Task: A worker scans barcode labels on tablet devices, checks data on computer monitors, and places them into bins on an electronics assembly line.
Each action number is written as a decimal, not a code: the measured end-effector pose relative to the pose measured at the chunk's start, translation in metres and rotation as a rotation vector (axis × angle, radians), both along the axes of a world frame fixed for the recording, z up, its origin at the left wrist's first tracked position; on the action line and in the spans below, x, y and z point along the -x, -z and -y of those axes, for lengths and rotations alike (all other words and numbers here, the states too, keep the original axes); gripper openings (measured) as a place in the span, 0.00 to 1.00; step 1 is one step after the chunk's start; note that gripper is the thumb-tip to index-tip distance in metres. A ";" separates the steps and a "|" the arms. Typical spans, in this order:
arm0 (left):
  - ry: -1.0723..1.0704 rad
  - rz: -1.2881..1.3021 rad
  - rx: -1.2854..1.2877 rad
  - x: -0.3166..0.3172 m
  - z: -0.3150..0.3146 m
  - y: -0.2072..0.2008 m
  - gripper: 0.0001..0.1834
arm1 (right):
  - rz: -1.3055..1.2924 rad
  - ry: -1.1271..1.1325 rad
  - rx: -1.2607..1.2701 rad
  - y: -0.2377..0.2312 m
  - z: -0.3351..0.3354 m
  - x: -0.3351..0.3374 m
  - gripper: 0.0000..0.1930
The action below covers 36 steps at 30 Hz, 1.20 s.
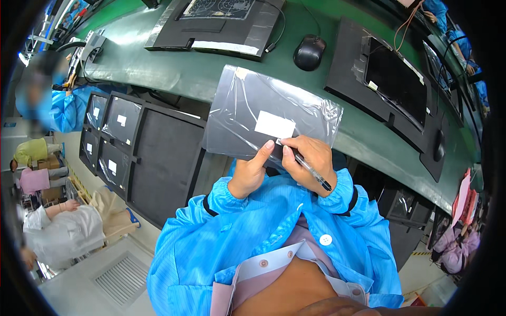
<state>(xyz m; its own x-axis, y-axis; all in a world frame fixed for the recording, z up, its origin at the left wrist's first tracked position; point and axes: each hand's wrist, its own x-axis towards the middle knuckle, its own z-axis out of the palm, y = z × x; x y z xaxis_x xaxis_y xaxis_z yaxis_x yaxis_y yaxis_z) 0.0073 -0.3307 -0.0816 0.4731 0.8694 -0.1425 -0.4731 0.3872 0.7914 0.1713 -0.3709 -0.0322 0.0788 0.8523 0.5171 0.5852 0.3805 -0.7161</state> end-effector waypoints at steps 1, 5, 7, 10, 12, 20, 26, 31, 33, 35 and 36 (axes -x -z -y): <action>-0.009 -0.003 0.001 0.002 0.000 -0.001 0.17 | 0.012 -0.014 -0.011 0.000 -0.001 0.001 0.08; -0.055 0.007 0.063 0.013 -0.001 -0.015 0.19 | -0.272 0.085 0.196 -0.015 -0.001 -0.013 0.07; -0.131 -0.027 0.109 0.041 -0.006 -0.020 0.24 | 0.102 0.277 0.069 -0.024 -0.017 -0.027 0.09; -0.239 0.103 0.237 0.093 -0.010 -0.033 0.25 | 0.450 0.459 0.343 -0.014 -0.015 -0.068 0.15; -0.323 0.102 0.334 0.139 -0.013 -0.041 0.25 | 0.489 0.496 0.361 -0.021 -0.022 -0.067 0.19; -0.331 -0.085 0.369 0.311 -0.086 0.016 0.22 | 0.452 0.274 0.236 -0.043 -0.039 -0.052 0.19; -0.311 -0.103 0.411 0.313 -0.100 0.042 0.24 | 0.396 0.231 0.038 -0.062 -0.101 -0.086 0.23; -0.495 -0.932 0.335 0.282 -0.074 0.022 0.28 | 0.499 0.309 0.090 -0.012 -0.135 -0.114 0.33; -0.571 -1.557 -0.232 0.261 -0.053 0.014 0.35 | 0.472 0.308 0.151 -0.014 -0.134 -0.115 0.34; -0.605 -2.062 -0.608 0.239 -0.038 0.001 0.32 | 0.474 0.315 0.188 -0.018 -0.136 -0.112 0.34; -0.600 -2.058 -0.609 0.223 -0.041 -0.008 0.32 | 0.477 0.316 0.237 -0.018 -0.135 -0.112 0.35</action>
<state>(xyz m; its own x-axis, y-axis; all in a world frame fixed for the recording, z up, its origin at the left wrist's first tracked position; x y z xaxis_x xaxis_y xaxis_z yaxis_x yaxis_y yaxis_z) -0.2158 -0.2898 -0.0734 -0.1846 0.9302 0.3171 0.9795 0.1476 0.1370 0.2828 -0.2361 -0.0146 0.1528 0.9213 0.3575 0.9202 -0.0007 -0.3915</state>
